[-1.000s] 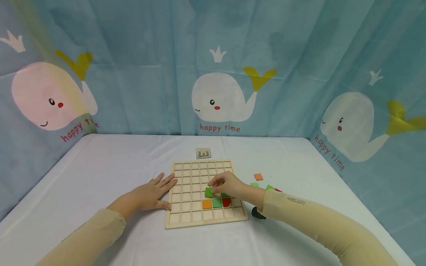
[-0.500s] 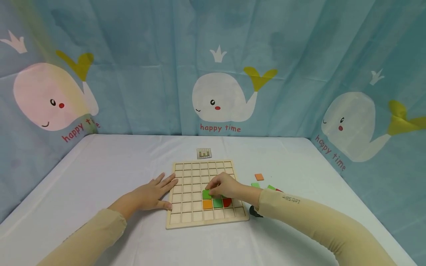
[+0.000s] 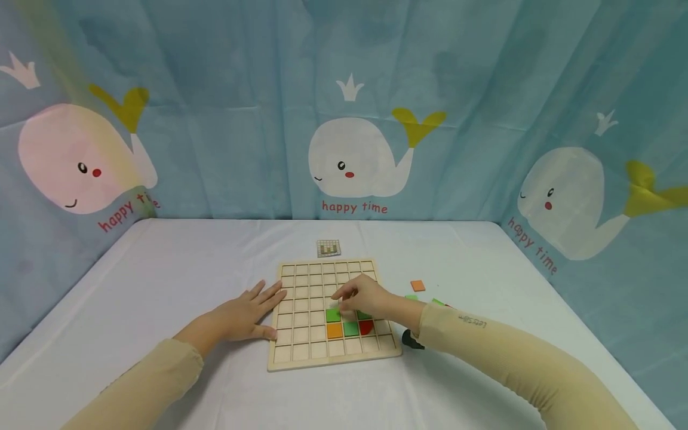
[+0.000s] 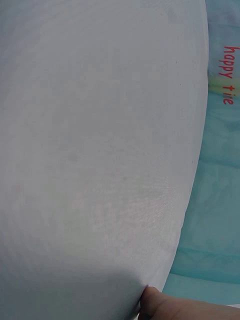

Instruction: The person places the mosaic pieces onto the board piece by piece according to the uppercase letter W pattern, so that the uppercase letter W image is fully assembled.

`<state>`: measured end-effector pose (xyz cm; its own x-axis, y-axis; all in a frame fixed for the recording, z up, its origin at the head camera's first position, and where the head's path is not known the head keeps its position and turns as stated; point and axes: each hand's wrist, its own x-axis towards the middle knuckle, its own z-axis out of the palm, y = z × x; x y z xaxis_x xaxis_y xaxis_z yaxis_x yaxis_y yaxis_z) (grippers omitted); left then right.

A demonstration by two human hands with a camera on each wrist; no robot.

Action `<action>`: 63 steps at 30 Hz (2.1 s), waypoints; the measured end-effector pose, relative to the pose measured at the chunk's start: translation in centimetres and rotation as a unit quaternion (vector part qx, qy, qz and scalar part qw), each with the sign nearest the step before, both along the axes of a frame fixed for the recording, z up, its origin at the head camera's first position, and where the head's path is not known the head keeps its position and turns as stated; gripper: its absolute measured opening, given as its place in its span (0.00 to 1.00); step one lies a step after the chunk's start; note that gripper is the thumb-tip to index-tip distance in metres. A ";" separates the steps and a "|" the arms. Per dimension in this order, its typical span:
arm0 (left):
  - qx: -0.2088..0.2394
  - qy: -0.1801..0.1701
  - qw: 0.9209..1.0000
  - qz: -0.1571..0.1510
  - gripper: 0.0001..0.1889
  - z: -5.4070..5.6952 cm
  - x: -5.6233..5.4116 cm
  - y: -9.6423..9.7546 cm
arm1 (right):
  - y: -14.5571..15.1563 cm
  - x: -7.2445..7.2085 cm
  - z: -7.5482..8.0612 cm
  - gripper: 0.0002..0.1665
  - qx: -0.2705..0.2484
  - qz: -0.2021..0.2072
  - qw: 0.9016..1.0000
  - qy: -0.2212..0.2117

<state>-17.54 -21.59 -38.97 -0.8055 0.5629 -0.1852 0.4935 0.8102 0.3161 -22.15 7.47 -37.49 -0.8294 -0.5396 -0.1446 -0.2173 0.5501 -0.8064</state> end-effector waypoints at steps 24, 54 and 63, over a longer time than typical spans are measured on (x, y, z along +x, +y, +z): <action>-0.002 0.004 1.000 0.000 0.50 -0.3 -0.2 -0.2 | 4.7 -1.0 1.4 0.10 -0.004 -0.054 0.999 -0.008; 0.003 0.000 1.000 -0.001 0.50 0.1 0.0 0.1 | 13.2 -3.9 3.0 0.21 0.020 -0.081 0.996 -0.021; 0.002 0.002 1.000 -0.003 0.50 0.1 0.1 0.1 | 15.1 -4.7 2.2 0.23 0.039 -0.064 0.997 -0.036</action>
